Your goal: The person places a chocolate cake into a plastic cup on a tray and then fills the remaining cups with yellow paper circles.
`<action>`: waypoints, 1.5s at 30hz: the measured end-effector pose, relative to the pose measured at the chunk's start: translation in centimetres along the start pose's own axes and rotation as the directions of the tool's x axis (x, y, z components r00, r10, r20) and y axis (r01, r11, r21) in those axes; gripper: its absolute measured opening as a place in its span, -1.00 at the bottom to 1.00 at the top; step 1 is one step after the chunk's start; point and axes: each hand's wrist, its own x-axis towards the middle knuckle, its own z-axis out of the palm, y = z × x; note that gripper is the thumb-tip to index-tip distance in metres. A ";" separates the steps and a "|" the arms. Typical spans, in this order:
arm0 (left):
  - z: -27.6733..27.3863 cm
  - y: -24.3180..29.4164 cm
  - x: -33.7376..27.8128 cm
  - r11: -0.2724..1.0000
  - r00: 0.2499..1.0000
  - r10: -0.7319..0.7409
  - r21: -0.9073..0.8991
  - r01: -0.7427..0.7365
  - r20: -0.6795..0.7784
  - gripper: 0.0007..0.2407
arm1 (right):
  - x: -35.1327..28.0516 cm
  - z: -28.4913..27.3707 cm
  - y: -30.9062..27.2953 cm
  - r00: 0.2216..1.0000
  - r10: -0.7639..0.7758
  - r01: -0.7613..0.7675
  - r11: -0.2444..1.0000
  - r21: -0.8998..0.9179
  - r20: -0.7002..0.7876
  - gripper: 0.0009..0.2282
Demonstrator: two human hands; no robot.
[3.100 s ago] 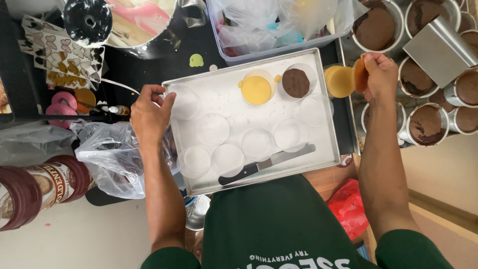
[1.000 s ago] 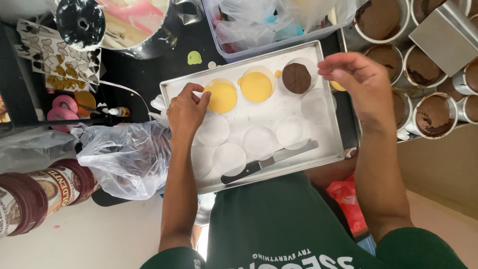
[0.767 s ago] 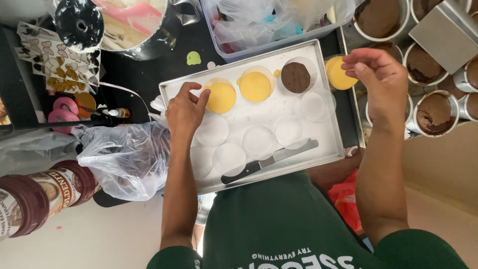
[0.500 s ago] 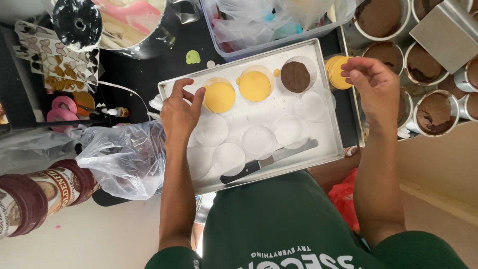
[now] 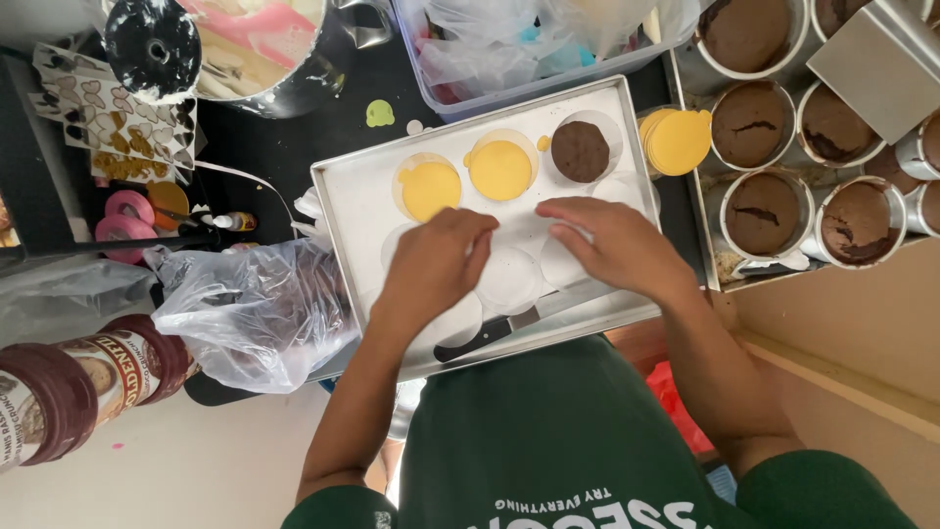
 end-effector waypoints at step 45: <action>6.3 -3.6 1.3 0.927 0.947 -0.175 0.369 0.066 0.268 -0.87 | 2.5 3.4 2.2 0.984 0.015 0.059 0.914 -0.402 0.179 -0.68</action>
